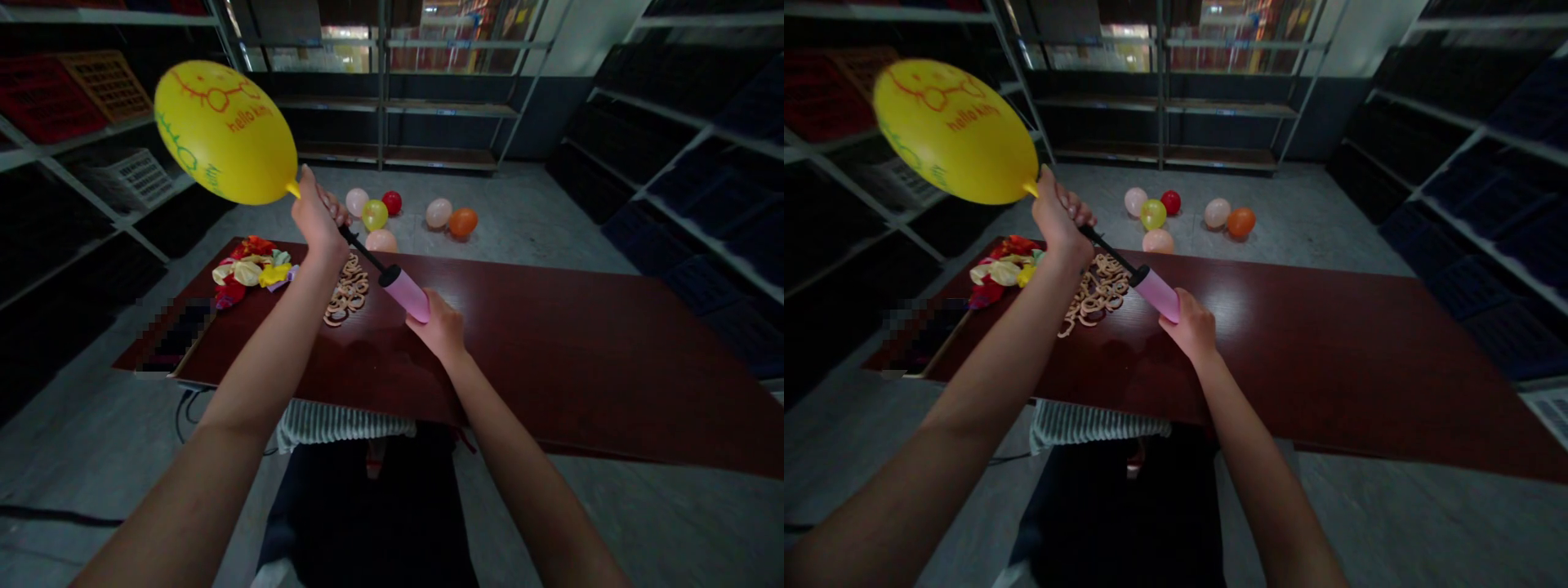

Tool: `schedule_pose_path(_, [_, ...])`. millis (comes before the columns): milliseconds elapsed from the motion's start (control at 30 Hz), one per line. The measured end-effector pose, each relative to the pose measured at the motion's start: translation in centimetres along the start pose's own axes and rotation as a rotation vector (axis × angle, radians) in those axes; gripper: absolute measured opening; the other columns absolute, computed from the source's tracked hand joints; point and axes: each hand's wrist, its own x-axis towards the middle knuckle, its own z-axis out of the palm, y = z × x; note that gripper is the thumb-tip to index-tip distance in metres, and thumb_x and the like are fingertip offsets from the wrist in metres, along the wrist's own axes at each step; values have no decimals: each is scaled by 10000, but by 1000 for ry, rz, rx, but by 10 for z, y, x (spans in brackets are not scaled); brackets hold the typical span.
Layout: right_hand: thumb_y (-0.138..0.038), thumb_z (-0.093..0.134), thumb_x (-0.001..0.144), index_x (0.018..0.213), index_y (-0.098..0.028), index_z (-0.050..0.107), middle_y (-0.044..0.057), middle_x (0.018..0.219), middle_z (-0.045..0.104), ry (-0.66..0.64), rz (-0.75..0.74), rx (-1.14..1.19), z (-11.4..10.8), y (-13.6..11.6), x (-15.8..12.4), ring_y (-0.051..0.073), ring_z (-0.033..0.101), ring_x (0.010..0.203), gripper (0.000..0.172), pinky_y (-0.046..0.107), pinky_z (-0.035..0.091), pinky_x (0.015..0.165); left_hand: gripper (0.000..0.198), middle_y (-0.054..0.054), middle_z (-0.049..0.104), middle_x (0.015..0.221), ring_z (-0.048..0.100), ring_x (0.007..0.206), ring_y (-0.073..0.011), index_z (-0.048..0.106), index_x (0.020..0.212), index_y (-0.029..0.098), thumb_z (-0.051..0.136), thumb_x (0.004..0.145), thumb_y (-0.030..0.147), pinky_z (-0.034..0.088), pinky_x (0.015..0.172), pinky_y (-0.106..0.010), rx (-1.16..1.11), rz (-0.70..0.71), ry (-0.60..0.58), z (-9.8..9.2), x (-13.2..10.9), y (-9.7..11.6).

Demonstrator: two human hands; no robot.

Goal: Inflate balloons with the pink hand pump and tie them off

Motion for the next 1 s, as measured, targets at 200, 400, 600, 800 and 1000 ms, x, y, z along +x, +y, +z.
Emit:
schedule_pose_path(200, [-321,680,810,1217,-180,599,107,1009,754,1,58,-19,-1,2,0,282,722,871,438,357,523,706,527,61,205,504,243,337,-61,273,633,206,497,1035,462,206,373,-218,40,-73,-11,0,-37,-62])
schedule_pose_path(400, [-331,665,836,1208,-192,612,96,1021,753,-2,0,-56,-1,-2,2,261,716,887,401,331,511,710,526,65,221,484,243,326,-71,280,623,209,483,1032,471,240,365,-224,41,-84,35,-20,-33,-65])
schedule_pose_path(600, [-372,644,884,1208,-190,628,87,1010,752,-44,-86,-145,0,-11,0,236,708,862,372,311,487,710,524,74,237,463,249,333,-80,276,606,218,496,1031,430,256,374,-228,-9,-115,156,-45,-24,-47])
schedule_pose_path(800, [-370,619,908,1201,-191,624,76,977,748,-62,-172,-196,-1,-14,-7,222,700,862,343,294,465,711,572,66,249,448,245,348,-85,295,551,209,538,1009,451,256,369,-240,-69,-108,240,-71,-7,-24])
schedule_pose_path(1000, [-318,630,890,1163,-182,633,70,936,748,-52,-238,-234,0,-14,-10,213,700,846,306,281,461,709,563,68,252,446,251,350,-86,290,570,207,493,1034,452,267,381,-246,-16,-105,301,-83,18,24])
